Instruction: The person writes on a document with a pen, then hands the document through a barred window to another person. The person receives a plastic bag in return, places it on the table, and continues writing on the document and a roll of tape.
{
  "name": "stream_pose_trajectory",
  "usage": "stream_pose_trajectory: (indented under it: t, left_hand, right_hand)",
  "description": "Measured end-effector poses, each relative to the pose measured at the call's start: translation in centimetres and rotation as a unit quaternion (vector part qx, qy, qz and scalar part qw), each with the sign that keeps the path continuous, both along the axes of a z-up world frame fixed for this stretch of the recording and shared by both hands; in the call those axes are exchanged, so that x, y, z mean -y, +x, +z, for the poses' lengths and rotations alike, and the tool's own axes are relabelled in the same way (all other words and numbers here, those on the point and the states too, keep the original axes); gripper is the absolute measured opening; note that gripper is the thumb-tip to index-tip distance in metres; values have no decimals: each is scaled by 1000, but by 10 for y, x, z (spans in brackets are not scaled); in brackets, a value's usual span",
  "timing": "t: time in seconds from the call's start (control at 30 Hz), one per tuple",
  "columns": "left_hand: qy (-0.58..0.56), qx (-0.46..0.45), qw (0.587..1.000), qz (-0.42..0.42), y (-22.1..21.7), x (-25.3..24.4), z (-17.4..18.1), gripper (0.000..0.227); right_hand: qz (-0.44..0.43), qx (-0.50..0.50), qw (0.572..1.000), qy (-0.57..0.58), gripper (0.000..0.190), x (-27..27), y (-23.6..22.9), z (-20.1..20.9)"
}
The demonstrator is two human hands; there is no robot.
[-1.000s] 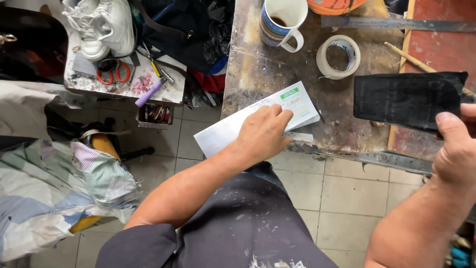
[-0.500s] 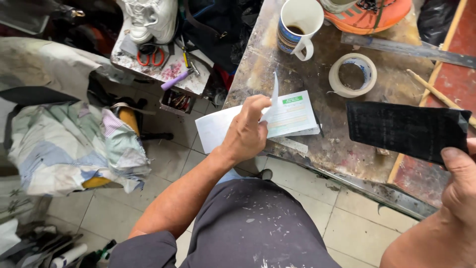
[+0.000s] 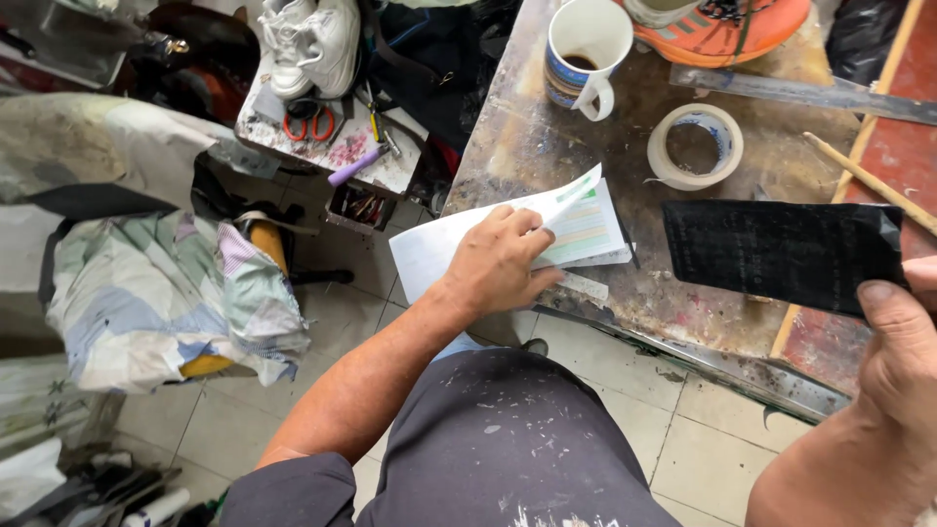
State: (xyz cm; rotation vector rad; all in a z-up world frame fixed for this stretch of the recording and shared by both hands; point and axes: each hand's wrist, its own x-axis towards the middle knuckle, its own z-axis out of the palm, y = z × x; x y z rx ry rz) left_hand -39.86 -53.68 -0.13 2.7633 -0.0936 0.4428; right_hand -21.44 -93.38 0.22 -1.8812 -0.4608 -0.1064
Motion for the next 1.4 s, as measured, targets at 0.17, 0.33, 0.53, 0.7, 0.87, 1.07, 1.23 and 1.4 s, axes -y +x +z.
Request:
stream_pose_trajectory:
  t: [0.17,0.33,0.53,0.7,0.87,1.07,1.23,1.4]
  left_hand:
    - [-53,-21,998,9,4,-9,-8,41]
    - [-158,-28,987,5,-1,-22,5,21]
    - [-322,38,941,102,-45,-42,29,26]
    - [-432,70,892,113,-90,-43,10,19]
    - [-366,114,915,125,-92,-47,-6,13]
    - [-284,131,940,138,-88,-46,-12,19]
    - [-259,141,947,128,-82,-44,-14,20]
    - [-224,158,959,71,-70,-46,4,37]
  right_hand:
    - [10,37,999,15,32,9,-3,-3]
    - [2,30,999,28,29,4,-15,4]
    - [-115,-113,984,82,28,-99,-48,35]
    - [-65,-156,980,103,22,-170,-45,-8]
    - [-59,-189,977,85,22,-199,-41,-30]
    - [-33,-173,983,53,21,-216,-48,-33]
    - [-17,-162,987,13,20,-216,-52,-33]
    - [-67,2,995,-78,32,-216,-71,-5]
